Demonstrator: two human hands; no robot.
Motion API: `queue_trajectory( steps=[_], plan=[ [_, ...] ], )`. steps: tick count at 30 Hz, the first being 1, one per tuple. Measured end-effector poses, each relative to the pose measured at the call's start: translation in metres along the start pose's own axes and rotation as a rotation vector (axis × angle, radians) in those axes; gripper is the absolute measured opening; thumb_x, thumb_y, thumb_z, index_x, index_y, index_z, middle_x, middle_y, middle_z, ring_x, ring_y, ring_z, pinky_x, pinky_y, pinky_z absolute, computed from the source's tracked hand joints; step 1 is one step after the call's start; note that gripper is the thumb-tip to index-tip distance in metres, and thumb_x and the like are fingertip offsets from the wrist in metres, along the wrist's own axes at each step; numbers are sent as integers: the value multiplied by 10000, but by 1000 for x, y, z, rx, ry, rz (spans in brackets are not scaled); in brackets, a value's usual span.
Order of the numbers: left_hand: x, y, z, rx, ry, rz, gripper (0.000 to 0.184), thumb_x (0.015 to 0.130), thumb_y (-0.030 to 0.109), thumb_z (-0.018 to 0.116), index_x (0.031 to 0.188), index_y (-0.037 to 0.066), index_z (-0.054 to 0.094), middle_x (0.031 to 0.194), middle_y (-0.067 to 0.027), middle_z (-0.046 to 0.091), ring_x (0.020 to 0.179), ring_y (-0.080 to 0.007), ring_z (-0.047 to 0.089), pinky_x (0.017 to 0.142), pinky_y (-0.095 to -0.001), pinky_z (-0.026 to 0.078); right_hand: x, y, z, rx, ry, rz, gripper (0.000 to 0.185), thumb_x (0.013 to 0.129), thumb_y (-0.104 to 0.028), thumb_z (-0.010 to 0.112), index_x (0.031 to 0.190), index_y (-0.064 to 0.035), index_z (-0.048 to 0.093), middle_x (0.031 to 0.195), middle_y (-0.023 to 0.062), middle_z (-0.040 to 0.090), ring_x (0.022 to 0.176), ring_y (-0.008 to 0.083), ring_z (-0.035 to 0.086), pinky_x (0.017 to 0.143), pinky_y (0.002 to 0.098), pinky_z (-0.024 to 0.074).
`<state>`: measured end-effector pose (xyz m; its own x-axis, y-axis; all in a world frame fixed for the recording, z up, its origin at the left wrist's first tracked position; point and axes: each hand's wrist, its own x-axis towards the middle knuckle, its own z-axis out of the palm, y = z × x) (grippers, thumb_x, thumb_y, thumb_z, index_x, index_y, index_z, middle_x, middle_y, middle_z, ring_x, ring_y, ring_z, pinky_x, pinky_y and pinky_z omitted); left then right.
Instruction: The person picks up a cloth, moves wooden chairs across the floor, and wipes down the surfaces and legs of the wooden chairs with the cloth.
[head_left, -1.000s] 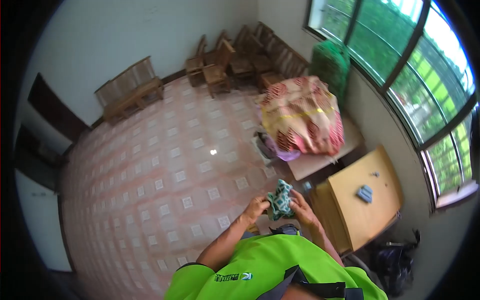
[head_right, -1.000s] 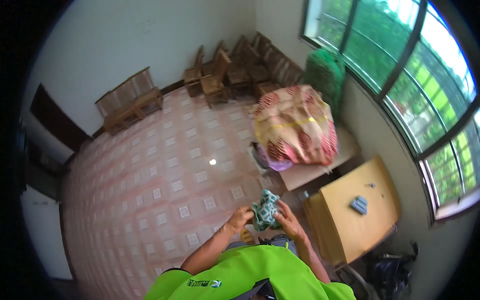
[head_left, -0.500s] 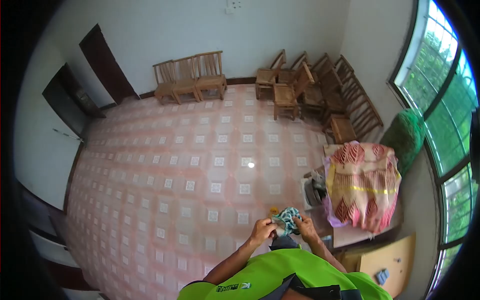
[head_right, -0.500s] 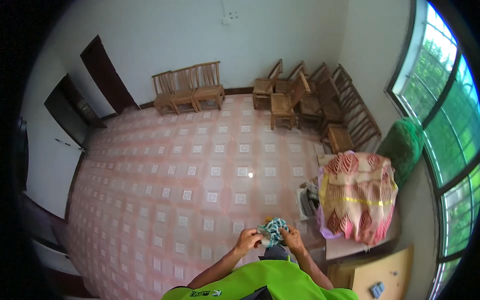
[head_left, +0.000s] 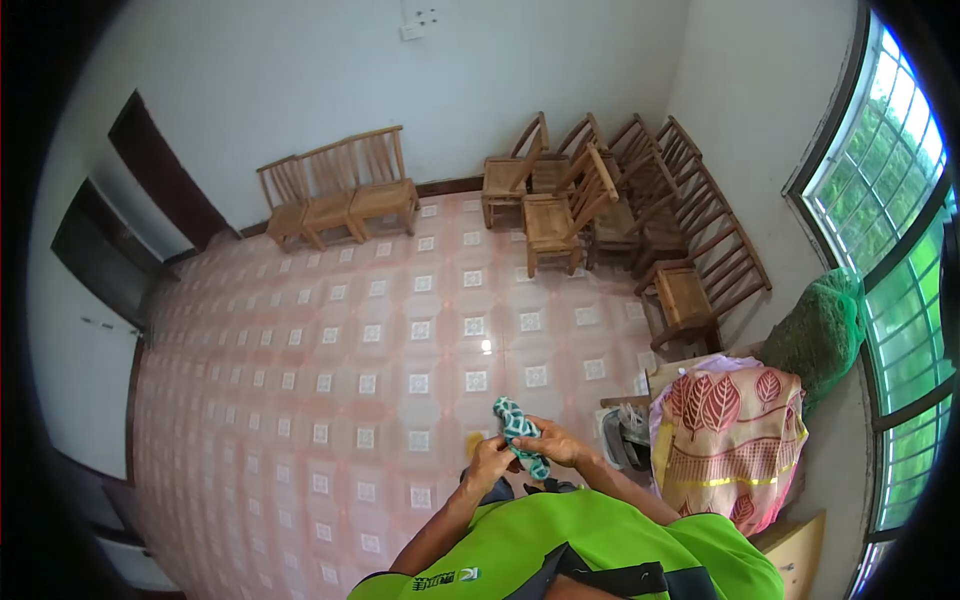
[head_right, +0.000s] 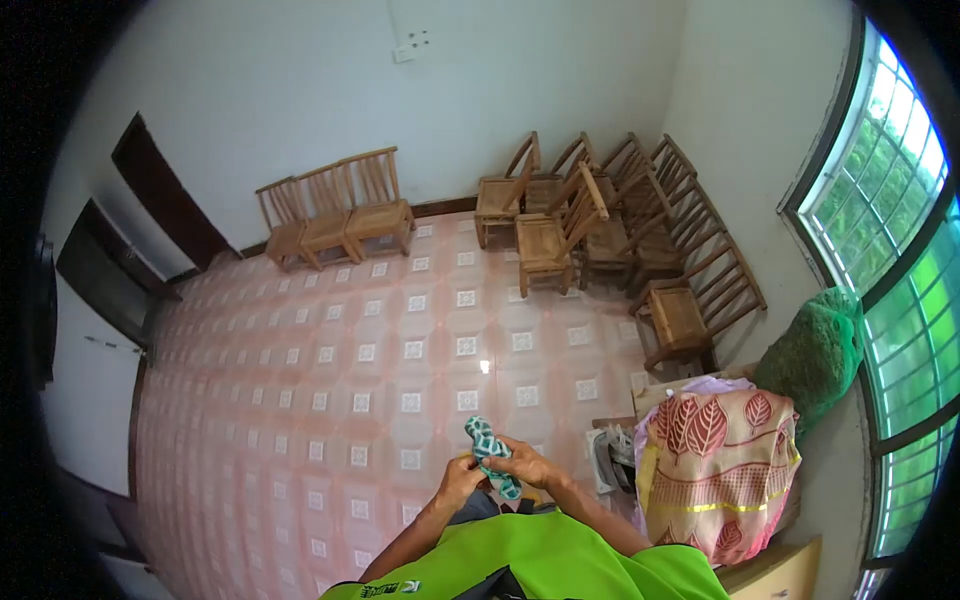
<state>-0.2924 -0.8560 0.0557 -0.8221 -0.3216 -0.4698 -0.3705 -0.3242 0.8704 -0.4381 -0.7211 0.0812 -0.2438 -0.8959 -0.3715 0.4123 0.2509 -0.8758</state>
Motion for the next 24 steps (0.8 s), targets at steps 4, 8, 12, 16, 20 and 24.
queue_trajectory(
  steps=[4, 8, 12, 16, 20, 24],
  plan=[
    [76, 36, -56, -118, -151, -78, 358, 968, 168, 653, 1239, -65, 630, 1036, -156, 745, 806, -203, 730, 684, -301, 582, 80, 6, -50, -99, 314, -103, 456, 925, -171, 709, 1337, -27, 578, 1051, 58, 675, 924, 148, 626, 831, 320, 536],
    [163, 53, -143, 70, -153, -96, 353, 991, 166, 624, 1262, -60, 608, 1083, -156, 739, 878, -236, 733, 756, -331, 595, 136, 5, -109, -143, 800, 35, 487, 876, -203, 699, 1315, -17, 597, 999, 123, 707, 879, 217, 669, 775, 367, 552],
    [246, 118, -199, 213, -93, -234, 247, 966, 146, 614, 1153, -9, 653, 1063, -140, 744, 827, -212, 724, 724, -323, 591, 169, -11, -182, -351, 999, 86, 550, 845, -222, 701, 1339, -14, 575, 1000, 217, 710, 909, 284, 699, 770, 405, 555],
    [319, 162, -229, 308, -77, -230, 215, 956, 124, 593, 1127, 15, 664, 1036, -138, 744, 808, -204, 721, 683, -319, 583, 187, -89, -222, -520, 1188, 115, 498, 845, -150, 648, 1318, -19, 567, 1005, 274, 695, 955, 358, 703, 810, 448, 545],
    [400, 188, -235, 246, -47, -238, 223, 955, 123, 600, 1129, -3, 660, 1015, -142, 745, 814, -205, 718, 677, -317, 580, 225, -121, -296, -517, 1372, -4, 587, 803, -46, 610, 1382, -37, 514, 1122, 280, 669, 1050, 412, 660, 914, 450, 505],
    [496, 199, -237, 258, -47, -290, 293, 912, 153, 648, 1149, -20, 661, 990, -123, 745, 812, -210, 723, 678, -326, 584, 277, -151, -412, -744, 1515, -236, 579, 793, -18, 599, 1363, -23, 497, 1105, 281, 659, 1018, 433, 654, 901, 452, 504]
  ],
)
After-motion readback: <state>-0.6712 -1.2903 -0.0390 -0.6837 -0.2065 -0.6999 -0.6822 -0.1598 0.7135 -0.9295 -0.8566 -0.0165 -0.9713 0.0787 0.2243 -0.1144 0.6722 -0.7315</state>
